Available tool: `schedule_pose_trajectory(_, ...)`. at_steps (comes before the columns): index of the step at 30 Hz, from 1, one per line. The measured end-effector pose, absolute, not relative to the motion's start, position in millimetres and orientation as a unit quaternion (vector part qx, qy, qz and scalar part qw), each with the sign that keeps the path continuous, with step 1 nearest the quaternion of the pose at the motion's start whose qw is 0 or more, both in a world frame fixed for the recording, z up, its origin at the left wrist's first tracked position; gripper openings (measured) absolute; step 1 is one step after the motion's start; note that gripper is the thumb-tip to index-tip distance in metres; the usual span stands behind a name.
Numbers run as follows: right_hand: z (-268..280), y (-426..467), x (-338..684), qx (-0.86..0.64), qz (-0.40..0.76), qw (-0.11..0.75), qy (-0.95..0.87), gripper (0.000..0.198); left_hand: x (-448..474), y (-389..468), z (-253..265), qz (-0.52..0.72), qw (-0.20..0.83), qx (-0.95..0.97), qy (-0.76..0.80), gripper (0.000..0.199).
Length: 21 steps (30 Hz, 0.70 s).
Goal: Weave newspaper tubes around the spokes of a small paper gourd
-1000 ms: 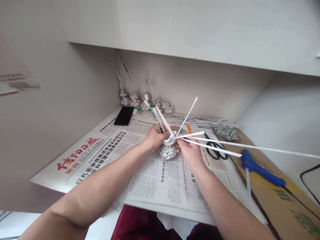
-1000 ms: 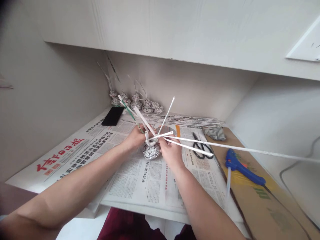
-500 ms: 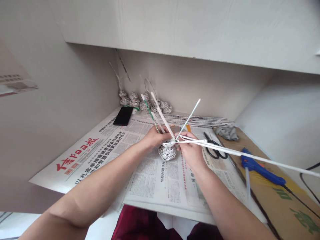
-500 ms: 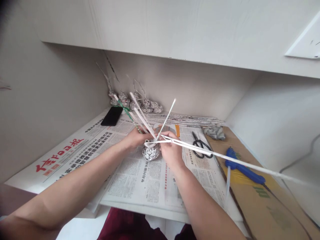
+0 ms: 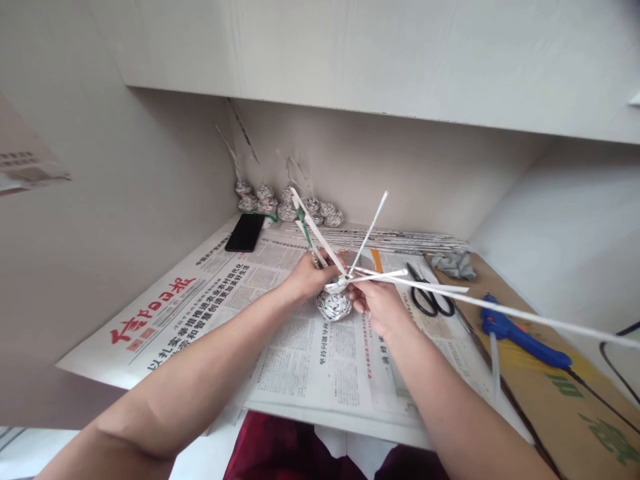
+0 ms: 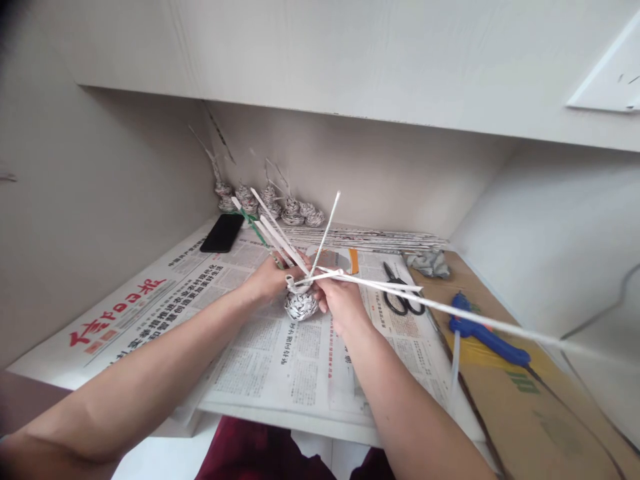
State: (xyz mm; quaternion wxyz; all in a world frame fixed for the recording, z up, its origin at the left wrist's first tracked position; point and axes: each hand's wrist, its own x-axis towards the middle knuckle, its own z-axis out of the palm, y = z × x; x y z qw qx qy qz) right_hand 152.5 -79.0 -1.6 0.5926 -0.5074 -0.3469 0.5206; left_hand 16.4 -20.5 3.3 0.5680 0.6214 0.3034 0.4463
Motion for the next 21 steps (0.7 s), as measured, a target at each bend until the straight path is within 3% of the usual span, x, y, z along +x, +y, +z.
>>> schedule_pose_trajectory(7, -0.4, -83.2, 150.9, -0.519, 0.477, 0.566, -0.428, 0.033, 14.2, -16.8, 1.7, 0.472, 0.426, 0.681, 0.364, 0.012)
schedule_pose_trajectory(14, -1.0, -80.4, 154.4, -0.498, 0.435, 0.613, -0.433, 0.028, 15.6, -18.9, 1.9, 0.456, 0.379, 0.706, 0.387, 0.008)
schedule_pose_trajectory(21, 4.4, -81.8, 163.2, -0.535, 0.341, 0.558, -0.536, 0.020, 16.5, -22.1, 2.2, 0.466, 0.395, 0.696, 0.378, 0.007)
